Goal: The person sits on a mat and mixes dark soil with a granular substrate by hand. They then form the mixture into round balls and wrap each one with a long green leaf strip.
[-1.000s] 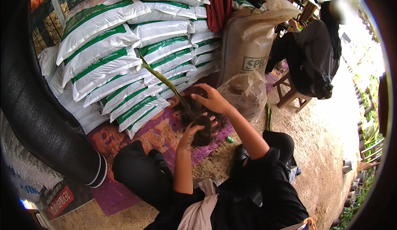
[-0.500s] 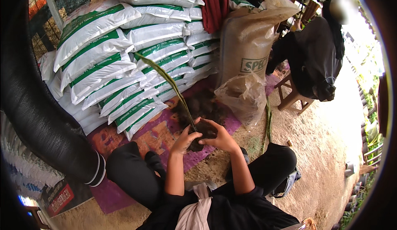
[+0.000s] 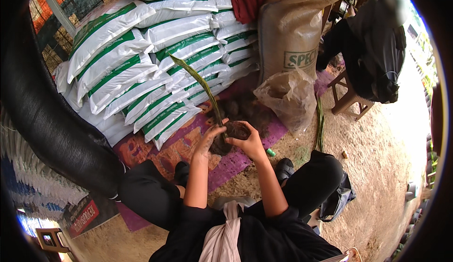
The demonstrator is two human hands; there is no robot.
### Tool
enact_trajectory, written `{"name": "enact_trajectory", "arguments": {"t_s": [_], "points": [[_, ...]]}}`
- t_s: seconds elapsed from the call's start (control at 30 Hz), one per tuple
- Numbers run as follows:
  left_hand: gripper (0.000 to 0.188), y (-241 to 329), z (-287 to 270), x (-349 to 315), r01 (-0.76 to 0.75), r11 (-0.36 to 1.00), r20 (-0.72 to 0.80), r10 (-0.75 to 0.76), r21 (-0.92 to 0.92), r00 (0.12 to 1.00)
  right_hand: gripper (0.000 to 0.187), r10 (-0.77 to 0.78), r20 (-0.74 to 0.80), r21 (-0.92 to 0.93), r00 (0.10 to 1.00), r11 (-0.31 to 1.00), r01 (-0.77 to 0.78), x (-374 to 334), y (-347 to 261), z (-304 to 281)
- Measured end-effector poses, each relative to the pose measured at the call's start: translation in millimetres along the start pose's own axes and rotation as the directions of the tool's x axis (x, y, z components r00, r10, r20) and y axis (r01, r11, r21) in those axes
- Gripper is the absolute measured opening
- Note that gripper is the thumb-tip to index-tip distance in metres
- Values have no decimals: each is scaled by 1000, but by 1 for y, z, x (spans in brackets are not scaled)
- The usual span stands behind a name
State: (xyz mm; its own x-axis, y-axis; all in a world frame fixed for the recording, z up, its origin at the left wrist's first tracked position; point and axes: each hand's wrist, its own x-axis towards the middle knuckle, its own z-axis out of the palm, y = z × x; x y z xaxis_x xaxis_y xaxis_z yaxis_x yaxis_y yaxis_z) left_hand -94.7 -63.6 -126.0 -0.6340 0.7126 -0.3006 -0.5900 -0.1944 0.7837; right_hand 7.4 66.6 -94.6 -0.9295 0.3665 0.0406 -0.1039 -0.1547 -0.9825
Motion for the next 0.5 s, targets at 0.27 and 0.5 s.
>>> {"name": "enact_trajectory", "arguments": {"t_s": [0.27, 0.5], "points": [[48, -17, 11, 5, -80, 855, -139, 9, -512, 990, 46, 249, -162, 207, 955, 955, -214, 10, 25, -12], [54, -29, 22, -12, -191, 838, -180, 113, -511, 977, 47, 103, -39, 62, 994, 993, -101, 2, 23, 5]]}}
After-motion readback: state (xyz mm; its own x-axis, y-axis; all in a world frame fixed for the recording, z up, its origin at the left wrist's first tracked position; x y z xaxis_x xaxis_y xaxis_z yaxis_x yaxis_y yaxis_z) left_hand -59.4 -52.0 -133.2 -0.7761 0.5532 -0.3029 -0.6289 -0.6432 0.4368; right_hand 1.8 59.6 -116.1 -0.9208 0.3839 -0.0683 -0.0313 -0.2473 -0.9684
